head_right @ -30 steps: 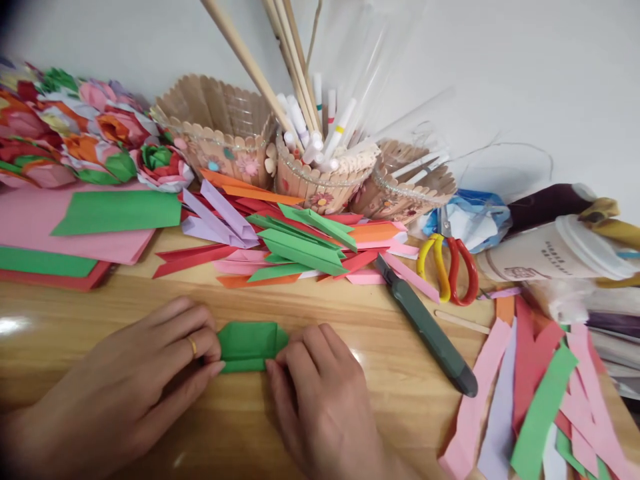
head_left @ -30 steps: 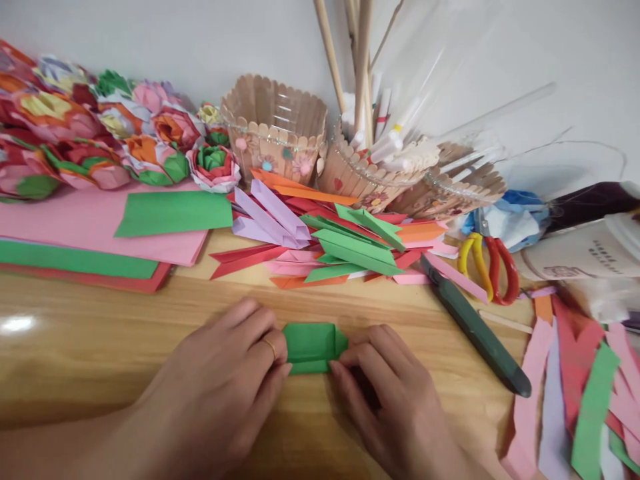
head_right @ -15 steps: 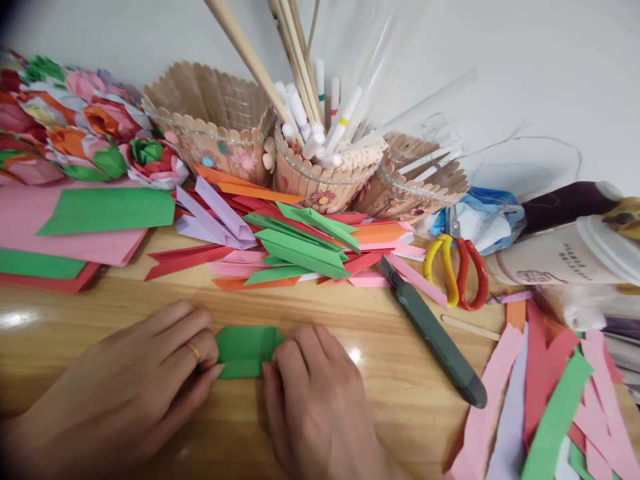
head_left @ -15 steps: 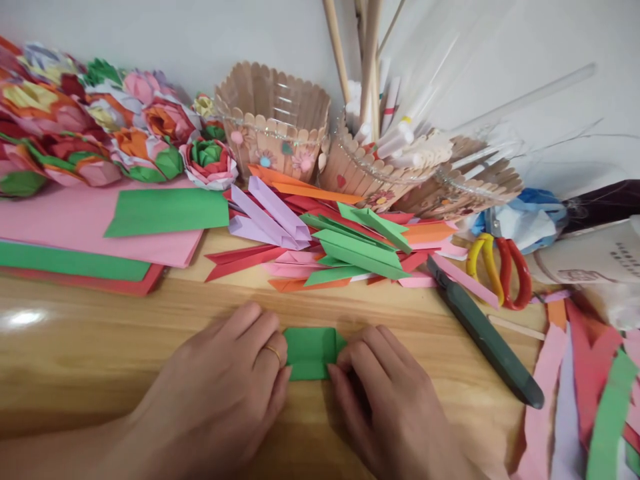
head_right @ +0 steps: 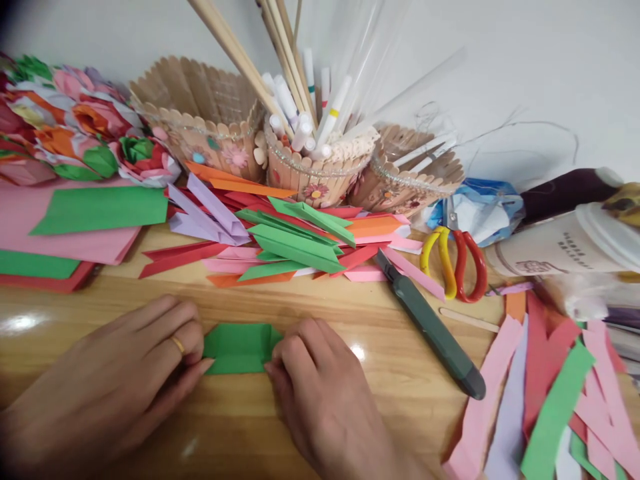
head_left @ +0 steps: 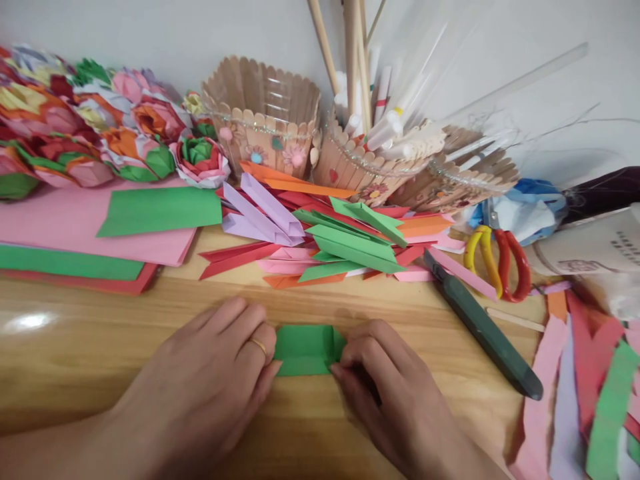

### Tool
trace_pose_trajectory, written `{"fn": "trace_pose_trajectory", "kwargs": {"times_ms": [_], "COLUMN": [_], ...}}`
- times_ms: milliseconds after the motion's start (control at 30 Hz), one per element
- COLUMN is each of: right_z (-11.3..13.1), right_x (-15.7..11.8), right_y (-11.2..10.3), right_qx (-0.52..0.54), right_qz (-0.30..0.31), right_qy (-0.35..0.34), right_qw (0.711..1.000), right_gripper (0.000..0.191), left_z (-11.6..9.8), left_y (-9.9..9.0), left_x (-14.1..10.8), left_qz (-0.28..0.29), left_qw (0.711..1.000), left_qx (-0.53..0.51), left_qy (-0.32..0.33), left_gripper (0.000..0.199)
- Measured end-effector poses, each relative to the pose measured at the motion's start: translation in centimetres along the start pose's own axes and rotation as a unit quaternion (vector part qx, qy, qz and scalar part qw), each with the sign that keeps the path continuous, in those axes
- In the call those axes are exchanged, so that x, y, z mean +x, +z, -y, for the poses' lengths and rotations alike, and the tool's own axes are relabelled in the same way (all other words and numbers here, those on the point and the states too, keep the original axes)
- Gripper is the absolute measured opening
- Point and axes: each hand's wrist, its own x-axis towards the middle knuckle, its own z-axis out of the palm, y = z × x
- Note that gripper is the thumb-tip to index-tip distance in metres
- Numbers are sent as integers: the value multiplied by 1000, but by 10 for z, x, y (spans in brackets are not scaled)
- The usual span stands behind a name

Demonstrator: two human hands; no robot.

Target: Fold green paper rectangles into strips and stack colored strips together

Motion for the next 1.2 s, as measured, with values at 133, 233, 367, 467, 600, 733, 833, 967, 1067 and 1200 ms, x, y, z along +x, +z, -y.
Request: {"fn": "trace_pose_trajectory", "kwargs": {"times_ms": [133, 233, 367, 467, 600, 733, 833, 967, 1067, 1200], "right_z": [-3, -5, -4, -3, -2, -4, -6, -8, -9, -4], "right_x": [-2, -4, -7, -9, -8, -7, -6, -6, -8, -11], "right_y": [-5, -9, -12, -15, -23, -31, -35, -40, -42, -38], "right_qx": [23, -15, -105, -129, -132, -125, -110, -94, -105, -100], "right_qz": [21, 32, 40, 44, 74, 94, 109, 134, 138, 120], "right_qy": [-4, -51, -142, -162, -156, -146, -144, -132, -125, -162], "right_qw": [1000, 998, 984, 977, 976, 977, 977, 978, 977, 974], "right_gripper": [16, 16, 24, 28, 34, 35, 36, 36, 36, 35], "left_z": [0, 0, 1, 1, 1, 3, 6, 9, 8, 9], "left_y": [0, 0, -1, -1, -4, -9, -13, -20, -28, -33], "left_x": [1, 1, -3, -8, -12, -18, -26, -31, -27, -20], "left_qz": [-13, -56, -58, -30, -17, -16, -8, 1, -12, -18], "left_qw": [1000, 997, 990, 988, 984, 982, 981, 982, 982, 979], "left_qx": [3, 2, 6, 7, 35, 56, 67, 76, 67, 100], "left_qy": [5, 54, 132, 153, 176, 177, 179, 176, 177, 179], "left_gripper": [43, 50, 49, 41, 23, 39, 46, 43, 45, 47]}}
